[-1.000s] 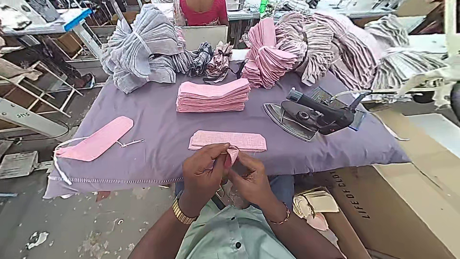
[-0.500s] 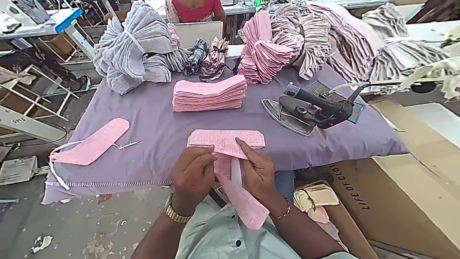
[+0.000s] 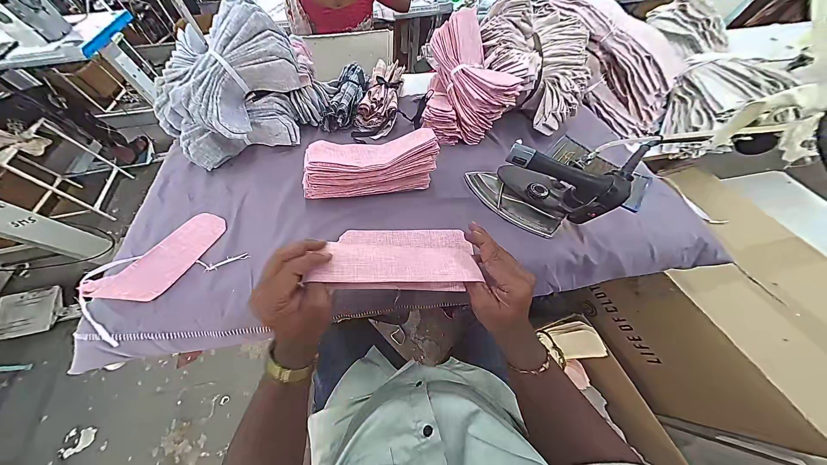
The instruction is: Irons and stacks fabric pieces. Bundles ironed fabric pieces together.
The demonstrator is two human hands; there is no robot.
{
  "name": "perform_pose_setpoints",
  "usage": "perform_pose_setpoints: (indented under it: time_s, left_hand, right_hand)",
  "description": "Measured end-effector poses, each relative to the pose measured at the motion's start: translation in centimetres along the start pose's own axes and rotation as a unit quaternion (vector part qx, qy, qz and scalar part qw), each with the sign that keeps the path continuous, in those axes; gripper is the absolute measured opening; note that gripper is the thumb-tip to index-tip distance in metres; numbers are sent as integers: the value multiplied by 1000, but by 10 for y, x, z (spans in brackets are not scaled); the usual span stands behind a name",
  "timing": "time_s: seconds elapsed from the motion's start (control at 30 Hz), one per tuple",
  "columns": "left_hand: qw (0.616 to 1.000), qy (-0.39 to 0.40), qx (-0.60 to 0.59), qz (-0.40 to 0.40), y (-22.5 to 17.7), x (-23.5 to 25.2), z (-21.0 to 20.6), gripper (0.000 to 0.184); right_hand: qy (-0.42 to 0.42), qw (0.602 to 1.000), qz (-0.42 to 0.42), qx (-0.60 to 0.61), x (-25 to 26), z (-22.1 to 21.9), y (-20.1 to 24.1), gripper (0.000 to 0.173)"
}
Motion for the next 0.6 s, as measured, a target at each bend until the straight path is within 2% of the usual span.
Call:
perform_pose_setpoints:
  time_s: [0.07,0.13,0.23,0.33,0.4,0.47,0.53,0.6]
  left_hand:
    - [999,47,6,9,6,-11,-24,21]
    - [996,70,42,19,16,-13,-32,24]
    - [988,89,125,16,29,-9,-40,25]
    - [942,158,296,21,49,4,-55,32]
    - [914,225,336,27,65,5,-68,33]
    - [907,278,317,11,76,9,-80,35]
    - [927,278,251,-25,68,11,-82,35]
    - [942,279,177,-58,56,6,-82,26]
  right_hand:
    - [-47,999,23,13,2,6,0,32]
    - [-63,996,42,-45,7,13,-4,34]
    - [-19,994,64,-92,11,4,-16,32]
    - [27,984,66,-160,29,-6,-34,33]
    - [76,977,42,-194,32,-18,-50,32]
    - [80,979,32,-184,33,-23,-59,28]
    - [68,988,28,-139,32,-17,-56,28]
    - [75,992,43,-93,26,-13,-46,21]
Point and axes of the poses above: each hand's wrist, its own x-axis towards the middle knuckle, its own z-axis out of the back of the hand, y = z × x, the point moved 9 cm from there along x, towards the middle knuckle, and after that the axes turned 4 degrees about x, right-handed, at the moved point
